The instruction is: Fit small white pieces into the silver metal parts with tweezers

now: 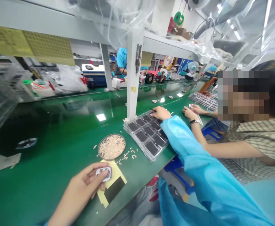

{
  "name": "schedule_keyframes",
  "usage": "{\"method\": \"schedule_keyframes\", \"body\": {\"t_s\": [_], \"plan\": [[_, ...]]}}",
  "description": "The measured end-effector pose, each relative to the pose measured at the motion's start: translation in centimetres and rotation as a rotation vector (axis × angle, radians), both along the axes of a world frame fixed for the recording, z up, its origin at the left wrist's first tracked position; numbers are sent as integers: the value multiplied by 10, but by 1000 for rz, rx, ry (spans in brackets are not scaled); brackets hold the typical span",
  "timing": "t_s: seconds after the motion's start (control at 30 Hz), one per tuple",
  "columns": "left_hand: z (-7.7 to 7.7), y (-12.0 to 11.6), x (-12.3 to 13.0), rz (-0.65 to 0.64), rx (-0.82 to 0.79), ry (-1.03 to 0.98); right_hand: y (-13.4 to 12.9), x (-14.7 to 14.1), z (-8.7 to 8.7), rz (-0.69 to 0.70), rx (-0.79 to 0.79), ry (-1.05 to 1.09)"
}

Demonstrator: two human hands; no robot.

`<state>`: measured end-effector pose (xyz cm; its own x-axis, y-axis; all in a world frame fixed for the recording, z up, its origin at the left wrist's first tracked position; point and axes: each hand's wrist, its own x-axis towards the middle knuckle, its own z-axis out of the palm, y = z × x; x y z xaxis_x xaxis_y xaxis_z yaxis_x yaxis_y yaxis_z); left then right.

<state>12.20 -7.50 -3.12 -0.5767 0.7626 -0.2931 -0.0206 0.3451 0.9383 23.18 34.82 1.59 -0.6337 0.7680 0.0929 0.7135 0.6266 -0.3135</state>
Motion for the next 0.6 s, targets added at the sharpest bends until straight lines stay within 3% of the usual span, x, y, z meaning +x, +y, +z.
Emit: {"method": "schedule_keyframes", "body": {"t_s": [0.23,0.4,0.43,0.5,0.6], "plan": [[2,-1,1,-33,2,21,-13,7,8,14,4,100],[9,0,5,-66,6,2,-70,17,19,121,-50,282],[10,0,6,-71,5,-3,-88,20,20,181,-104,335],[13,1,8,-67,10,-10,-128,25,19,384,-373,555],[15,1,10,-26,39,-59,-183,33,13,468,-647,661]]}}
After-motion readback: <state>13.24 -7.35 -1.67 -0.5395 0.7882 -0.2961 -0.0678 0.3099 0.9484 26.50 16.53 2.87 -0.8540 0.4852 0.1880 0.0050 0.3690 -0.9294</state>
